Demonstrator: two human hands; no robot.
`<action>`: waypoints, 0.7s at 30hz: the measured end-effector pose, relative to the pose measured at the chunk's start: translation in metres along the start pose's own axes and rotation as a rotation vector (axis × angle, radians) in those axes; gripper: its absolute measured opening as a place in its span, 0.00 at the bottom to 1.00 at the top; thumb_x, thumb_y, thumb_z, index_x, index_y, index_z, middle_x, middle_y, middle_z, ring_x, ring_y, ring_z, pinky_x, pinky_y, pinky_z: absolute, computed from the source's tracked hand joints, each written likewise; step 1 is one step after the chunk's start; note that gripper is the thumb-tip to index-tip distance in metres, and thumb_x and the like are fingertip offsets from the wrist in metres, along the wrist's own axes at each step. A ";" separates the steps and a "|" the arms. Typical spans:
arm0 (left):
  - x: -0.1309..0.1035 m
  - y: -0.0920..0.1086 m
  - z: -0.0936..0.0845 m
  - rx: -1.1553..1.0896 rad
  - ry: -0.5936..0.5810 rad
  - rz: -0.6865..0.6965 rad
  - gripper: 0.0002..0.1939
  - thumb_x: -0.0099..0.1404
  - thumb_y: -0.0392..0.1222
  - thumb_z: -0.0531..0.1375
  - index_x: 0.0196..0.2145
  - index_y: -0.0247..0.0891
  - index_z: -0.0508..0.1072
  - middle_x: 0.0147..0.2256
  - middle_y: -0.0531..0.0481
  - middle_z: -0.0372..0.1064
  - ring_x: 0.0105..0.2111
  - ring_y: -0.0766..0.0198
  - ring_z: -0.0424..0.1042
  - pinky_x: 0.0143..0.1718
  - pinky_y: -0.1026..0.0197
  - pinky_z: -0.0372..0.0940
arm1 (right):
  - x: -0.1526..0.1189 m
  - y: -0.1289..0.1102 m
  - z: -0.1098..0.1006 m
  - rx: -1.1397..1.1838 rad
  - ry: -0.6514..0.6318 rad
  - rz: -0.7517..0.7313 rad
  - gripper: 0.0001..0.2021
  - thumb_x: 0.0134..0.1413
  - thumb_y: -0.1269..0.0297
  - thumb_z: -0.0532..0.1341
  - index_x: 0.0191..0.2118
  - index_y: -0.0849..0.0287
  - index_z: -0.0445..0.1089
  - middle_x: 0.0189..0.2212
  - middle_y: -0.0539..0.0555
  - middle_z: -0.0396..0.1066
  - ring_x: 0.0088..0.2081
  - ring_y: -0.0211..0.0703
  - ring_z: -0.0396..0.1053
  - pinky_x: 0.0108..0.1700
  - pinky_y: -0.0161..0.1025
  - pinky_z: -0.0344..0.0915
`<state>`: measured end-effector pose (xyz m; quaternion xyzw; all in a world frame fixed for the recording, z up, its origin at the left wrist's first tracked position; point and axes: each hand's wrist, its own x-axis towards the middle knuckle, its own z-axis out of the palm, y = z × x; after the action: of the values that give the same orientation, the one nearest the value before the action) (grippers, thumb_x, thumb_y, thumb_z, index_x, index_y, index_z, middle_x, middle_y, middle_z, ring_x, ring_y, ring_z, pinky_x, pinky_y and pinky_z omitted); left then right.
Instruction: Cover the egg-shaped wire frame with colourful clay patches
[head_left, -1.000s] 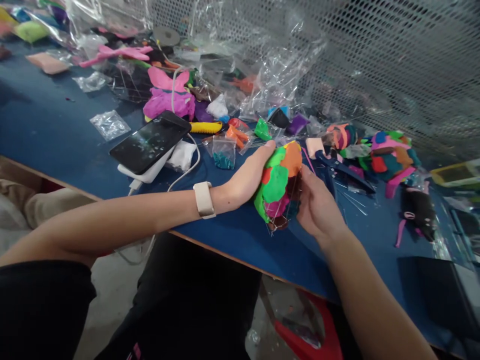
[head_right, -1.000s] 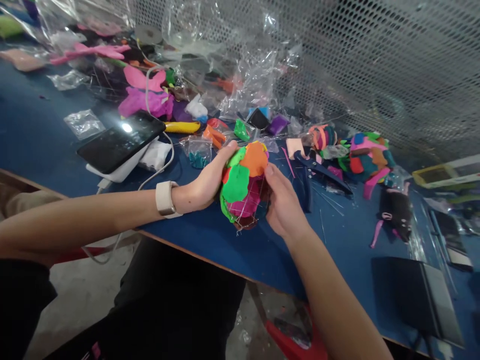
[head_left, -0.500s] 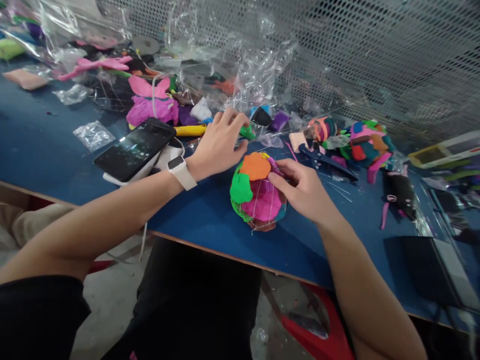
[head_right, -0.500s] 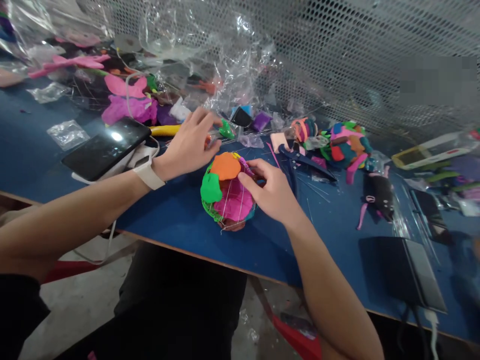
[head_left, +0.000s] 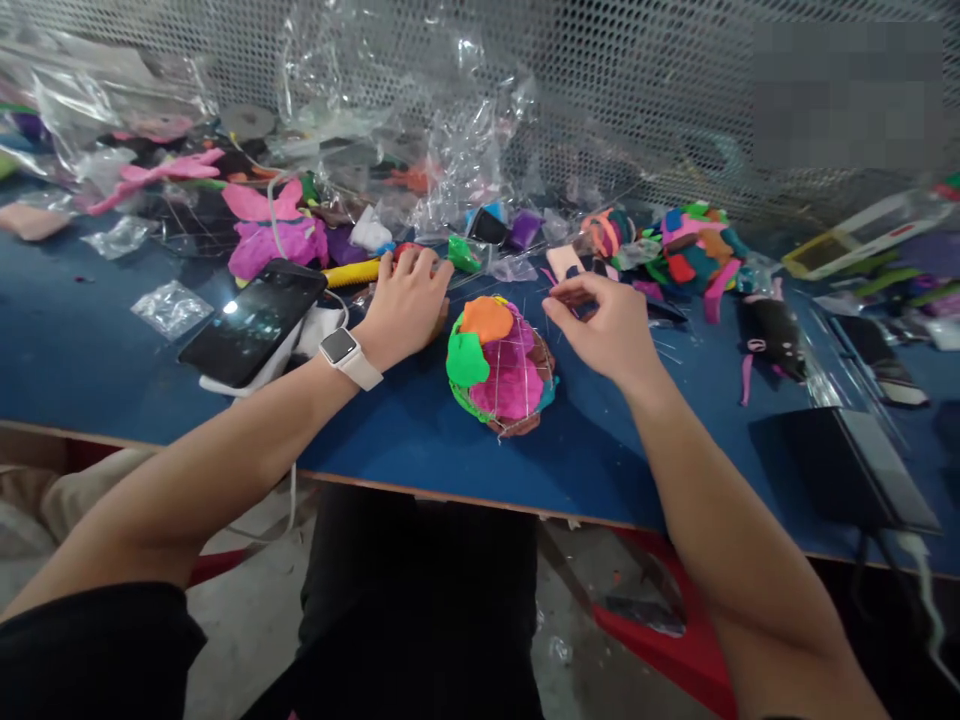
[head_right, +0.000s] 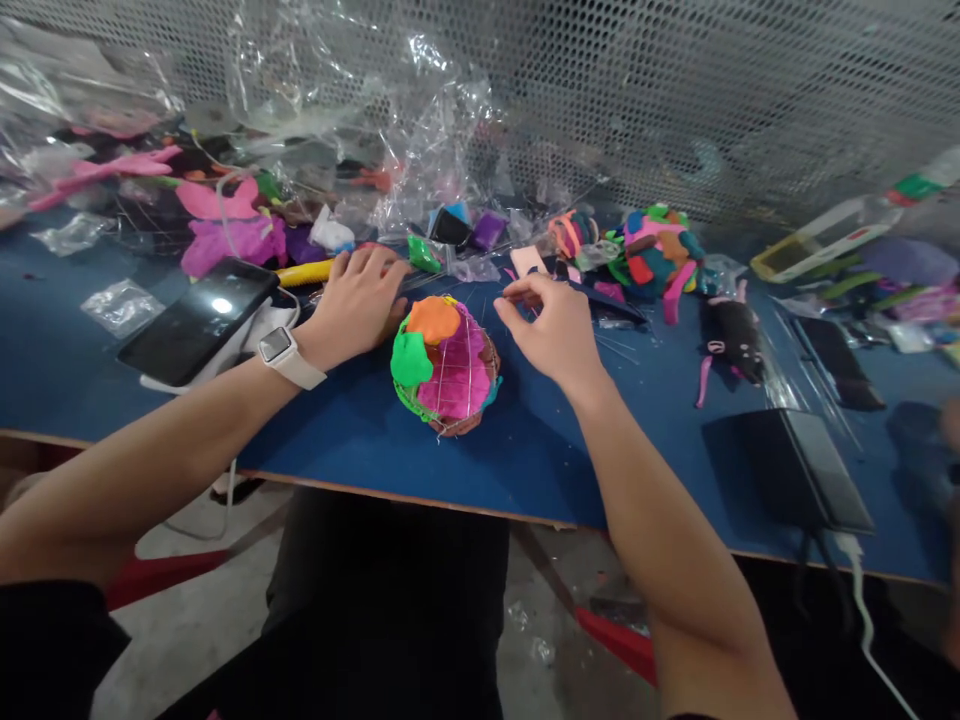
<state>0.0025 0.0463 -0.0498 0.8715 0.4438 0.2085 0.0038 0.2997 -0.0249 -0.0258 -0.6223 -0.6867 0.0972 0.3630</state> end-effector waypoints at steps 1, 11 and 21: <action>0.000 0.000 0.000 0.004 0.003 0.002 0.25 0.79 0.37 0.57 0.71 0.39 0.74 0.70 0.29 0.71 0.73 0.29 0.67 0.79 0.18 0.56 | 0.005 0.006 -0.001 -0.074 0.010 -0.016 0.09 0.68 0.53 0.72 0.46 0.52 0.83 0.46 0.60 0.87 0.49 0.63 0.84 0.60 0.65 0.80; -0.002 0.004 -0.002 0.054 -0.004 0.020 0.23 0.78 0.35 0.59 0.67 0.37 0.77 0.70 0.29 0.72 0.75 0.28 0.65 0.81 0.15 0.51 | 0.083 0.051 0.017 -0.596 -0.098 0.111 0.26 0.72 0.55 0.71 0.66 0.66 0.76 0.62 0.77 0.79 0.67 0.82 0.74 0.66 0.77 0.73; -0.003 0.004 -0.004 0.102 -0.062 0.019 0.21 0.83 0.39 0.56 0.68 0.37 0.76 0.71 0.29 0.71 0.75 0.29 0.66 0.81 0.16 0.53 | 0.085 0.040 0.035 -0.641 0.027 0.094 0.26 0.79 0.52 0.64 0.72 0.61 0.71 0.64 0.76 0.78 0.71 0.81 0.70 0.70 0.79 0.67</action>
<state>0.0022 0.0406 -0.0461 0.8809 0.4450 0.1588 -0.0287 0.3128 0.0736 -0.0423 -0.7372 -0.6480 -0.1156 0.1526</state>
